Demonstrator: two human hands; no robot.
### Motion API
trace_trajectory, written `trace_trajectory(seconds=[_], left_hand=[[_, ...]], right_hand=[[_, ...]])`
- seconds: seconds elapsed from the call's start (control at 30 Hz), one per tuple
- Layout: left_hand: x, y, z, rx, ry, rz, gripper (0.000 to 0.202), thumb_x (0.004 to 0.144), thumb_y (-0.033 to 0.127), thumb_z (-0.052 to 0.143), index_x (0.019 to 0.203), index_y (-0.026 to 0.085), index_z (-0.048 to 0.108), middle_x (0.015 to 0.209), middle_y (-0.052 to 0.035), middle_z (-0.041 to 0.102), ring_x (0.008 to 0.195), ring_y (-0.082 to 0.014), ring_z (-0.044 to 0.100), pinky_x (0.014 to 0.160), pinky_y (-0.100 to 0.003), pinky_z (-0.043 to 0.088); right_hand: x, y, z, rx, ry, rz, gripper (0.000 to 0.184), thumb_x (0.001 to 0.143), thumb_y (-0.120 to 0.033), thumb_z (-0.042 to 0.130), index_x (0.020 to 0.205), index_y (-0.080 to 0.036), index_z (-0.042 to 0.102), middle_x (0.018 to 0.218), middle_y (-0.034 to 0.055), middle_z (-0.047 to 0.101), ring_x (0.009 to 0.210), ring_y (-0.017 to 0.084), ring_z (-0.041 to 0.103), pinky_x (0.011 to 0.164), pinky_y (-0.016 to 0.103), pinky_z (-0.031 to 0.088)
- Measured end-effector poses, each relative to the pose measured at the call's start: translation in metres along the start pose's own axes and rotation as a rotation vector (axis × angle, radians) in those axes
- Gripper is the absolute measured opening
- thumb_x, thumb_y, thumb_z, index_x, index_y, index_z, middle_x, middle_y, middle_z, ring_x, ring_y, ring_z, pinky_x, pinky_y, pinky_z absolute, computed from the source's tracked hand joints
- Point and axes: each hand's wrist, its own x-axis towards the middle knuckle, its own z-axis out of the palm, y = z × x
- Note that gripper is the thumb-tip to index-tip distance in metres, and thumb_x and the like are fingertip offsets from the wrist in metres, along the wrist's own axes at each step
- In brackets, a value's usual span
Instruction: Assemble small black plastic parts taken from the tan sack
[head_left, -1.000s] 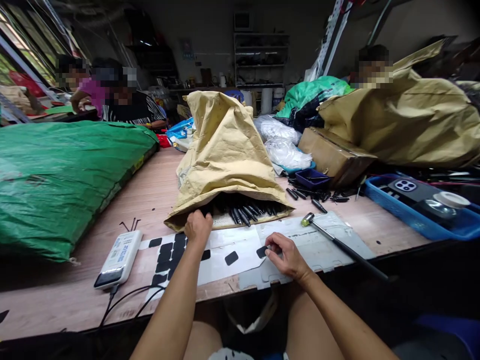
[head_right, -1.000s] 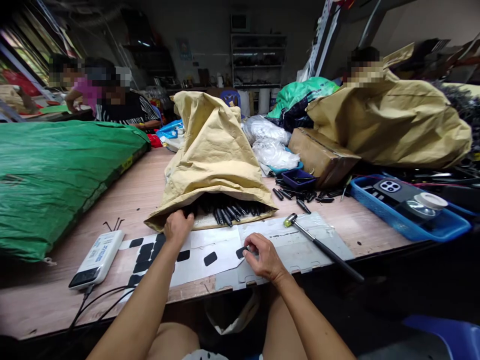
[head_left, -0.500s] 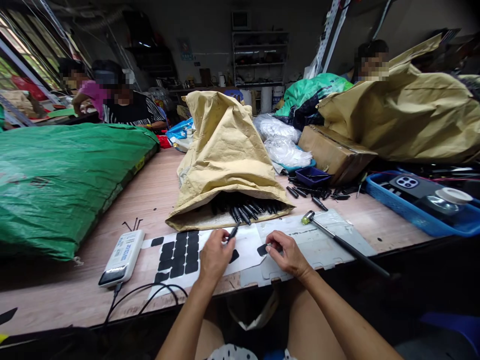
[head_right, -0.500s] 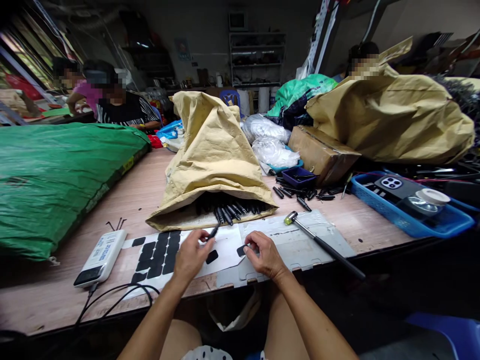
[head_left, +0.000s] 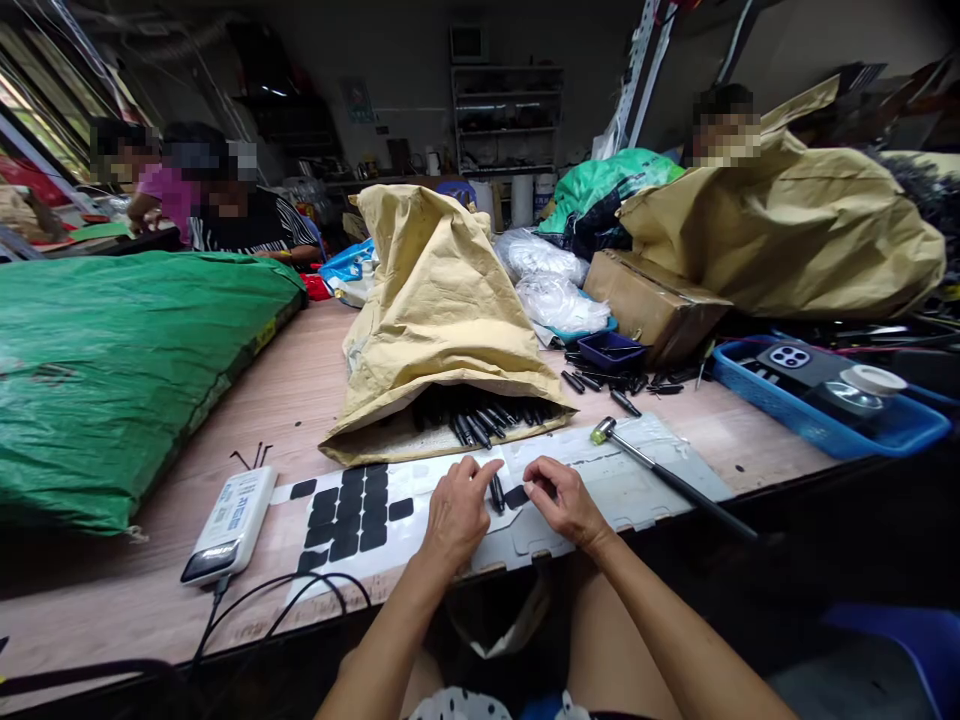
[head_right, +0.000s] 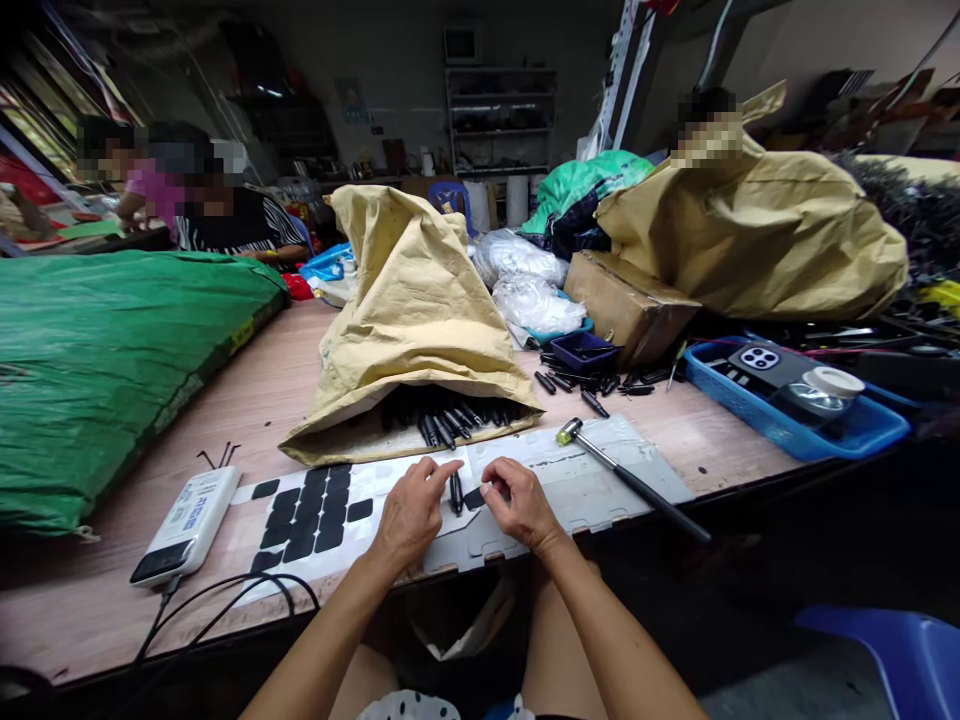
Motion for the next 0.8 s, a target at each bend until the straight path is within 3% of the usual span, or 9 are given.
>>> trace_trajectory(seconds=[0.07, 0.13, 0.23, 0.47, 0.6, 0.7, 0.8], left_hand=[[0.004, -0.006, 0.0, 0.083, -0.015, 0.136, 0.045, 0.087, 0.006, 0.056, 0.121, 0.035, 0.065, 0.123, -0.005, 0.061, 0.11, -0.026, 0.055, 0.086, -0.037, 0.042], [0.006, -0.008, 0.003, 0.099, -0.012, 0.175, 0.031, 0.086, 0.012, 0.064, 0.11, 0.031, 0.069, 0.13, -0.0053, 0.058, 0.114, -0.0283, 0.052, 0.091, -0.041, 0.041], [0.006, -0.004, 0.014, 0.061, 0.014, 0.105, 0.017, 0.088, 0.021, 0.068, 0.104, 0.025, 0.068, 0.115, -0.0058, 0.064, 0.106, -0.0275, 0.052, 0.089, -0.042, 0.041], [0.005, 0.004, 0.031, -0.234, 0.083, -0.059, 0.013, 0.086, 0.026, 0.07, 0.099, 0.024, 0.069, 0.096, -0.003, 0.066, 0.096, -0.0229, 0.055, 0.085, -0.036, 0.04], [0.006, 0.0, 0.032, -0.274, 0.076, -0.09, 0.015, 0.083, 0.028, 0.074, 0.096, 0.024, 0.071, 0.095, -0.0026, 0.067, 0.096, -0.0227, 0.055, 0.086, -0.036, 0.04], [0.006, -0.001, 0.033, -0.287, 0.077, -0.108, 0.014, 0.083, 0.03, 0.074, 0.096, 0.025, 0.071, 0.096, -0.0026, 0.067, 0.098, -0.0228, 0.055, 0.087, -0.036, 0.039], [0.006, 0.0, 0.033, -0.304, 0.082, -0.109, 0.014, 0.083, 0.029, 0.075, 0.095, 0.025, 0.072, 0.096, -0.0022, 0.068, 0.098, -0.0227, 0.055, 0.087, -0.036, 0.039]], right_hand=[[0.0, 0.001, 0.0, -0.002, 0.007, 0.003, 0.003, 0.087, -0.021, 0.056, 0.085, -0.02, 0.059, 0.077, -0.0003, 0.056, 0.069, 0.014, 0.052, 0.067, 0.028, 0.042], [0.001, 0.002, 0.0, -0.007, 0.009, 0.003, 0.004, 0.087, -0.021, 0.056, 0.084, -0.02, 0.059, 0.077, -0.0004, 0.056, 0.069, 0.014, 0.052, 0.067, 0.028, 0.041], [0.001, 0.003, 0.001, -0.019, 0.012, -0.005, 0.005, 0.087, -0.021, 0.056, 0.083, -0.02, 0.059, 0.076, -0.0006, 0.056, 0.068, 0.014, 0.052, 0.067, 0.028, 0.041], [0.0, 0.004, 0.0, -0.118, 0.075, -0.025, 0.007, 0.088, -0.021, 0.053, 0.084, -0.021, 0.059, 0.079, 0.0014, 0.058, 0.074, 0.016, 0.053, 0.071, 0.029, 0.043], [-0.003, 0.018, -0.036, -0.428, 0.223, -0.014, 0.009, 0.085, -0.022, 0.055, 0.09, -0.021, 0.061, 0.083, 0.0041, 0.061, 0.084, 0.021, 0.054, 0.082, 0.035, 0.043], [-0.01, 0.038, -0.078, -0.718, 0.42, 0.258, 0.024, 0.085, -0.028, 0.056, 0.106, -0.019, 0.064, 0.095, 0.0087, 0.064, 0.091, 0.026, 0.054, 0.084, 0.04, 0.043], [-0.023, 0.058, -0.111, -0.936, 0.371, 0.529, 0.037, 0.087, -0.041, 0.056, 0.117, -0.02, 0.064, 0.107, 0.0133, 0.063, 0.101, 0.032, 0.053, 0.084, 0.045, 0.042]])
